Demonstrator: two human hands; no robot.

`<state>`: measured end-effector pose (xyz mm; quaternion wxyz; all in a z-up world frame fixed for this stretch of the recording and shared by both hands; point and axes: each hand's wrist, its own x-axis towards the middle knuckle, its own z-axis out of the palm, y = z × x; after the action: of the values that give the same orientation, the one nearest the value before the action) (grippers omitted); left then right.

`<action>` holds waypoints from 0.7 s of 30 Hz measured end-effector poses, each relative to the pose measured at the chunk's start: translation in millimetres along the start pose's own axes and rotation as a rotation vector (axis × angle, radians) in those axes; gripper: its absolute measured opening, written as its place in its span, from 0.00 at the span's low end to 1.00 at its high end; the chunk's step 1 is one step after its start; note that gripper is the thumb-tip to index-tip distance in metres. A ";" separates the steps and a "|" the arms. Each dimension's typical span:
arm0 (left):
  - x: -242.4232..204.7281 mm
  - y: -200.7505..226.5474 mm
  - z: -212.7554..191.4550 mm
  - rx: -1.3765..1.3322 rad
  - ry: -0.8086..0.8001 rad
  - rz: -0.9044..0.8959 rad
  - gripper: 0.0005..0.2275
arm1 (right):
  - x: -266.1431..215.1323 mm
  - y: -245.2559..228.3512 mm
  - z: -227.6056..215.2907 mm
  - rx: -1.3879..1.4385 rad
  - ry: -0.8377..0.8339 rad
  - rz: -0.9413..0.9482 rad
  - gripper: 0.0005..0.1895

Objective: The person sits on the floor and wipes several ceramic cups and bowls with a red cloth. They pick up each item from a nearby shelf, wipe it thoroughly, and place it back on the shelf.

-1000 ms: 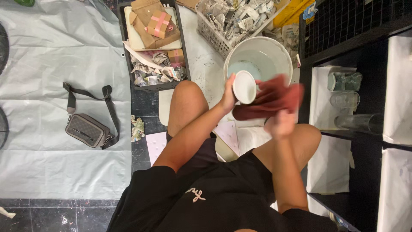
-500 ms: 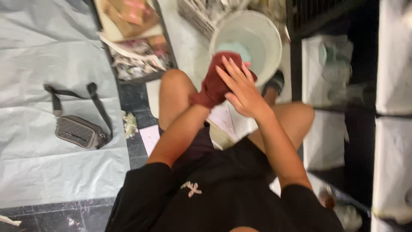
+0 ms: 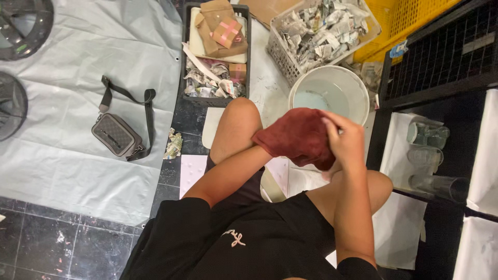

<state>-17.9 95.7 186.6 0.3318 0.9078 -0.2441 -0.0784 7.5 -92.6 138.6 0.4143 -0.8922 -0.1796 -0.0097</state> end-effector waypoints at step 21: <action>15.8 -11.7 89.7 -0.349 0.221 0.262 0.05 | -74.9 56.6 11.7 0.631 0.169 0.383 0.14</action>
<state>-26.9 45.0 110.6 0.5154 0.8005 -0.3050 0.0241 -45.5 -140.8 76.8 0.6763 -0.7343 0.0312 0.0502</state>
